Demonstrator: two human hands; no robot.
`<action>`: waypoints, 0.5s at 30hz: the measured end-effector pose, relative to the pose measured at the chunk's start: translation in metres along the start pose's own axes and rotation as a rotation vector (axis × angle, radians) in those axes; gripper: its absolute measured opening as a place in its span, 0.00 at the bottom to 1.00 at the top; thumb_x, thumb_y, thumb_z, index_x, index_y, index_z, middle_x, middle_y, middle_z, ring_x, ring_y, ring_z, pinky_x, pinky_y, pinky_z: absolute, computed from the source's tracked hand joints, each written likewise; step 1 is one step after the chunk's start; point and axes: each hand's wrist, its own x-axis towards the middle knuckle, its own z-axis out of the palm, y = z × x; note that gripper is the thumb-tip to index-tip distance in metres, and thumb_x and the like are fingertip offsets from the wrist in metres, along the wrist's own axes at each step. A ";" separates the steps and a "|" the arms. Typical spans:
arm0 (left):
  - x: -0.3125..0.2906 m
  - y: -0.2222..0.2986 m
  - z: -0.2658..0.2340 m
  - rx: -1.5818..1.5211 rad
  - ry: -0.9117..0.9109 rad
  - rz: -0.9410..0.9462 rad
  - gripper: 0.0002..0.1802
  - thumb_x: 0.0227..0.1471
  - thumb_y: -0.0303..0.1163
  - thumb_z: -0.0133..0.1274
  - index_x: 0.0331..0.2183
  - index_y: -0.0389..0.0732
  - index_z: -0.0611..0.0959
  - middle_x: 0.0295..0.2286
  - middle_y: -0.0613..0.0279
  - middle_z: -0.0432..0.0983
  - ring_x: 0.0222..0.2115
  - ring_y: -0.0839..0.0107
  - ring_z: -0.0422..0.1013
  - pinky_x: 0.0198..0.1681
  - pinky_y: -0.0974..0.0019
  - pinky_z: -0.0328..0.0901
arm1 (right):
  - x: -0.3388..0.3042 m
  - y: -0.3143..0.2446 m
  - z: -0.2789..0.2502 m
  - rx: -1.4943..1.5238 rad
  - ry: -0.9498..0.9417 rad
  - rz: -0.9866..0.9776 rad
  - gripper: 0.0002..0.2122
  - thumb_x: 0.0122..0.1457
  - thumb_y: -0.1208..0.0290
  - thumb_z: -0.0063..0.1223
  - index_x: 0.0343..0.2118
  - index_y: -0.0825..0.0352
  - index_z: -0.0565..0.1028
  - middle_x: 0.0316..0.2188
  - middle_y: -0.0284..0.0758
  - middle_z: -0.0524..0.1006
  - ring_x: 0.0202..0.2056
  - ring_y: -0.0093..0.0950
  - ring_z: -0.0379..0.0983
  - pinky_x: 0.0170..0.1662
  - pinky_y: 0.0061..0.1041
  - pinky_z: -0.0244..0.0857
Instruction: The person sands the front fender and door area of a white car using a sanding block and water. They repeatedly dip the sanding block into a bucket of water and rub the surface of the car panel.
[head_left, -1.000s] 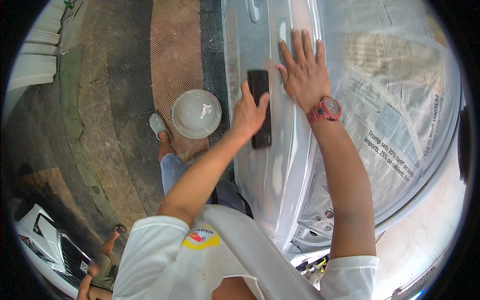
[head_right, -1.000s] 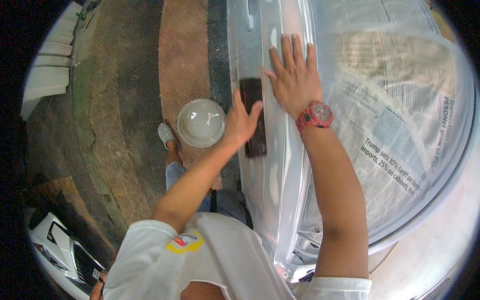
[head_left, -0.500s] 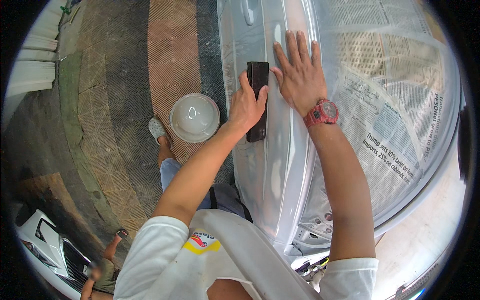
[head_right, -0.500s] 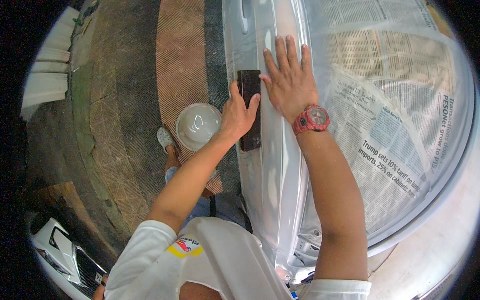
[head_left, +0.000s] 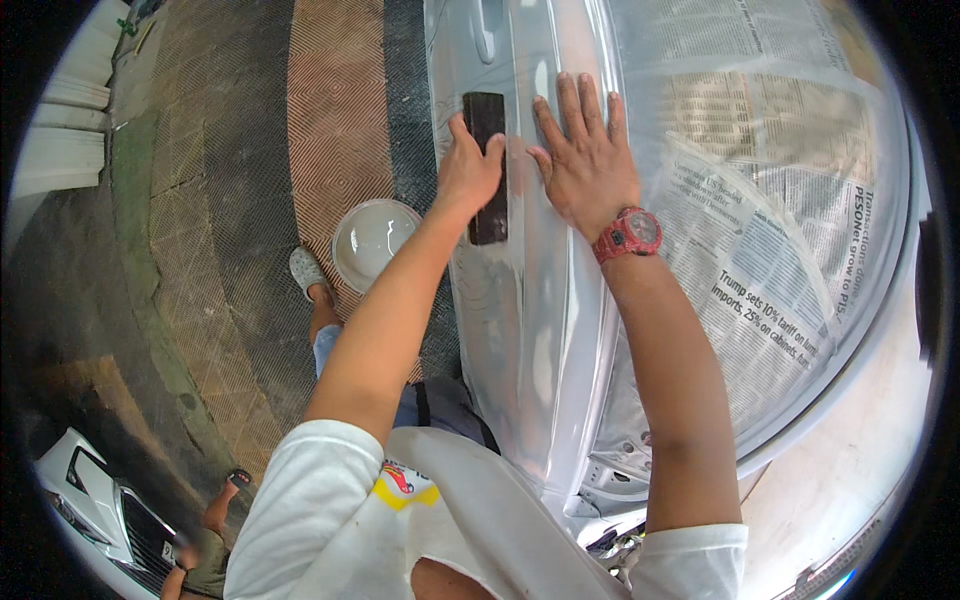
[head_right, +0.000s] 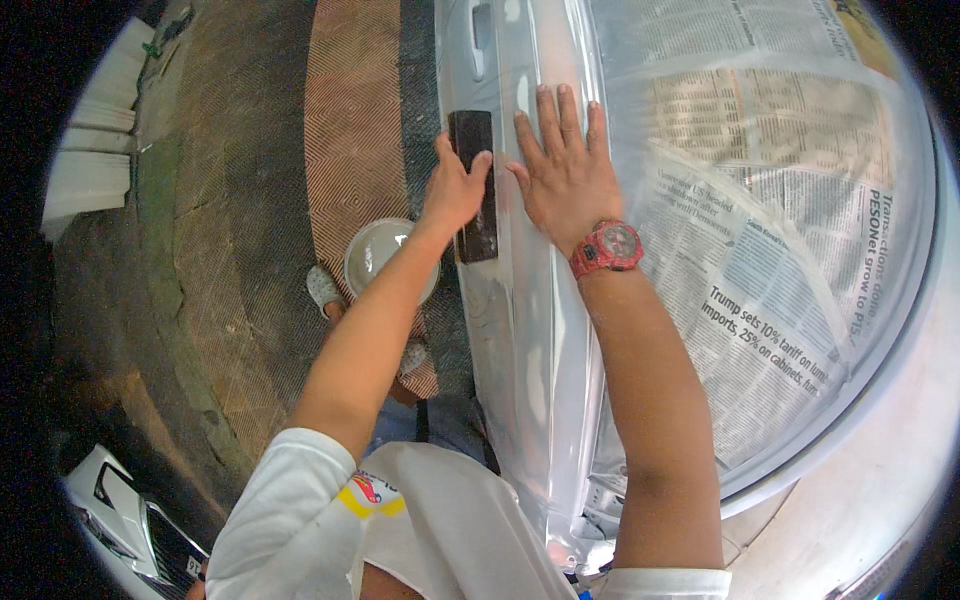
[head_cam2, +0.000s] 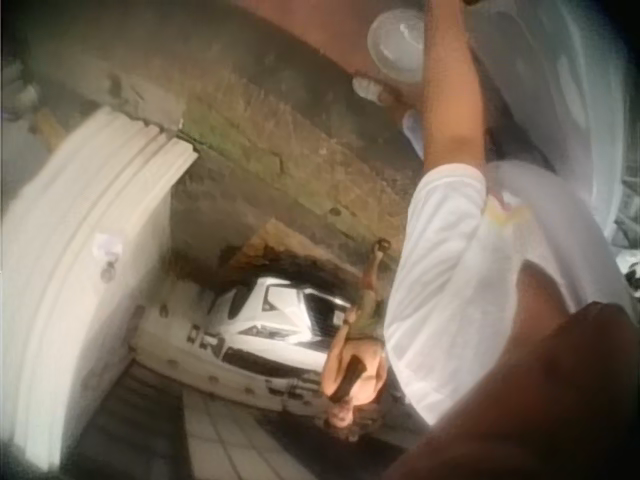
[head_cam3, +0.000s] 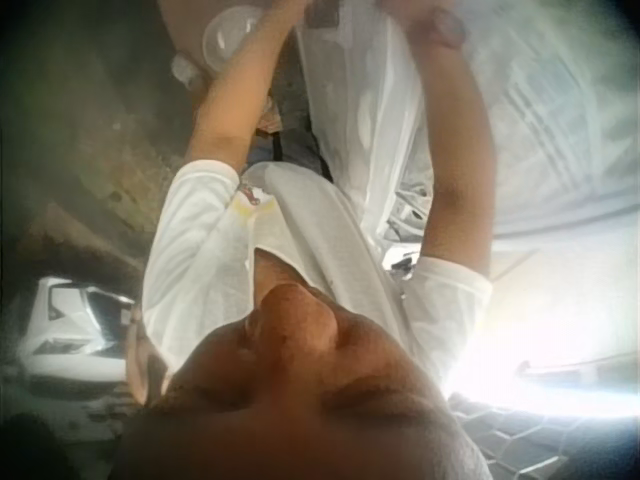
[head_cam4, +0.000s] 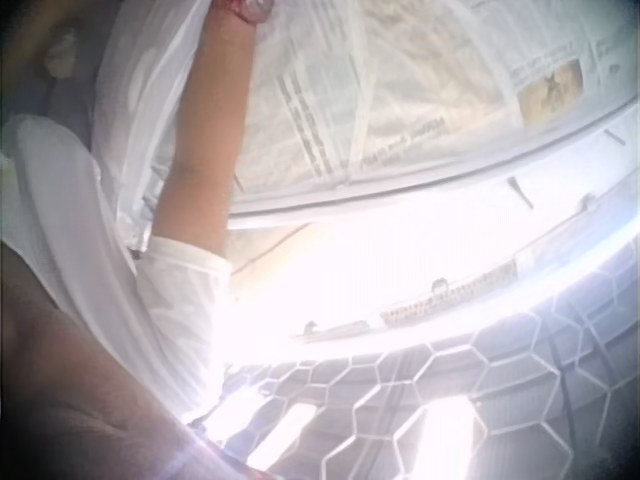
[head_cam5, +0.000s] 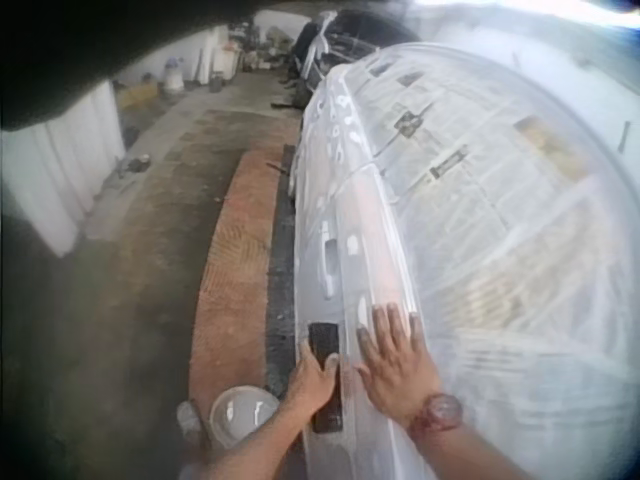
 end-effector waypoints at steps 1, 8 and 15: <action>0.003 0.004 -0.003 -0.024 -0.045 -0.056 0.43 0.67 0.46 0.56 0.66 0.28 0.55 0.51 0.20 0.76 0.53 0.27 0.74 0.59 0.40 0.67 | -0.001 0.000 0.002 0.010 -0.001 0.007 0.29 0.78 0.47 0.31 0.75 0.57 0.63 0.78 0.43 0.53 0.80 0.44 0.39 0.79 0.55 0.33; -0.064 0.012 0.008 -0.160 -0.034 0.086 0.37 0.68 0.42 0.56 0.64 0.29 0.59 0.49 0.21 0.76 0.51 0.27 0.75 0.56 0.39 0.68 | -0.005 0.000 -0.001 0.010 0.001 0.013 0.29 0.78 0.47 0.31 0.75 0.56 0.64 0.78 0.43 0.53 0.80 0.44 0.39 0.79 0.55 0.33; -0.022 0.020 0.003 0.032 -0.050 -0.035 0.40 0.67 0.40 0.57 0.63 0.23 0.56 0.47 0.18 0.76 0.48 0.24 0.75 0.54 0.38 0.70 | -0.001 0.000 -0.001 0.002 0.003 0.018 0.29 0.78 0.47 0.32 0.75 0.57 0.64 0.78 0.43 0.54 0.79 0.43 0.41 0.79 0.54 0.34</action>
